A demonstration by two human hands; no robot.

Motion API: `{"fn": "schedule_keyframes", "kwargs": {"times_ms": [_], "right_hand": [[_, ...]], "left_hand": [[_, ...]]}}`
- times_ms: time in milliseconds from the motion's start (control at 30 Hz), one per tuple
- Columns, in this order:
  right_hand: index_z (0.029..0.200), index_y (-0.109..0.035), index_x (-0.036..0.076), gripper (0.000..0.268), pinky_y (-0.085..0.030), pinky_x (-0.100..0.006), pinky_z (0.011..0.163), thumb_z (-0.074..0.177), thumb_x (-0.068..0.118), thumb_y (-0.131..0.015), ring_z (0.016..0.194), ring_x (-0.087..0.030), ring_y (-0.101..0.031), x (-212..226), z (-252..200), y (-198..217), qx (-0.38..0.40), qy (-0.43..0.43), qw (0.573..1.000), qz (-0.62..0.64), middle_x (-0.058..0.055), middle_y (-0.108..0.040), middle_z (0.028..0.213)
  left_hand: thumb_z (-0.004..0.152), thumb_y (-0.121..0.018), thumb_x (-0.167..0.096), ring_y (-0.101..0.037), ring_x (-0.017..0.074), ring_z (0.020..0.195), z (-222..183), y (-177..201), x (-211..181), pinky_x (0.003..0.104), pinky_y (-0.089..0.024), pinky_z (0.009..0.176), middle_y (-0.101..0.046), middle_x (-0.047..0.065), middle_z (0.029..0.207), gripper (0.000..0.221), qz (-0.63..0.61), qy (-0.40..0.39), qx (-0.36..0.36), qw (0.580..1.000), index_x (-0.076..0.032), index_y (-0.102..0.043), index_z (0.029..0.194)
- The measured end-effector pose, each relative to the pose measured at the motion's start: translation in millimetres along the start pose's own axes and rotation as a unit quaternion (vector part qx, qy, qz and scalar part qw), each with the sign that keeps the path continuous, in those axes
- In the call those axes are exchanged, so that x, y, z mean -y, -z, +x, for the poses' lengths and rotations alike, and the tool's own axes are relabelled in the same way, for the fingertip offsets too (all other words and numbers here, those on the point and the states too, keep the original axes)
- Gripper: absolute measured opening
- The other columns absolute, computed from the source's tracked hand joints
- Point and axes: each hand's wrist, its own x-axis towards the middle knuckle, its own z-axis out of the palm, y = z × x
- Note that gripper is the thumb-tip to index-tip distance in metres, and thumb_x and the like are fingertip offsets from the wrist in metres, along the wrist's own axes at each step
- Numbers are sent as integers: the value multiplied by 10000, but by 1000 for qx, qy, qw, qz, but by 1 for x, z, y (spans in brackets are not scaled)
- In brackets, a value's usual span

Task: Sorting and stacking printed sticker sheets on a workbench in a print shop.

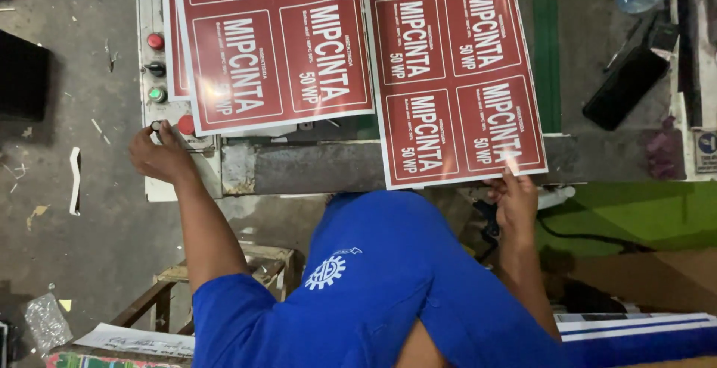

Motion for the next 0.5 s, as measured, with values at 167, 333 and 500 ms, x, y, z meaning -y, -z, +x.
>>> {"fn": "schedule_keyframes", "kwargs": {"times_ms": [167,333,500], "right_hand": [[1229,-631,41,220,-519,-278,574,1050,167,-652,779,-155,-715,25,-17,-22,-7,2,1000,-25,-70,-721,1002],[1324,-623,52,314,-503,-252,567,1035,172,-652,781,-150,-720,39,-19,-37,4,-5,999,-44,-75,-736,1035],[1314,-623,45,310,-517,-256,563,1032,168,-658,793,-168,-737,27,-7,-39,16,-6,999,-47,-88,-743,1036]], "left_hand": [[896,-875,-203,-638,361,1016,-2,-1,0,499,-473,871,-732,122,1068,244,10,-13,-32,999,-40,-759,1035],[933,-828,-202,-628,369,1059,4,14,-13,502,-481,903,-724,147,1116,260,-5,20,9,1000,-10,-738,1084],[1055,-714,-123,-602,374,1225,-5,63,-85,488,-454,1059,-644,201,1294,326,-158,12,-58,986,71,-603,1292]]}}
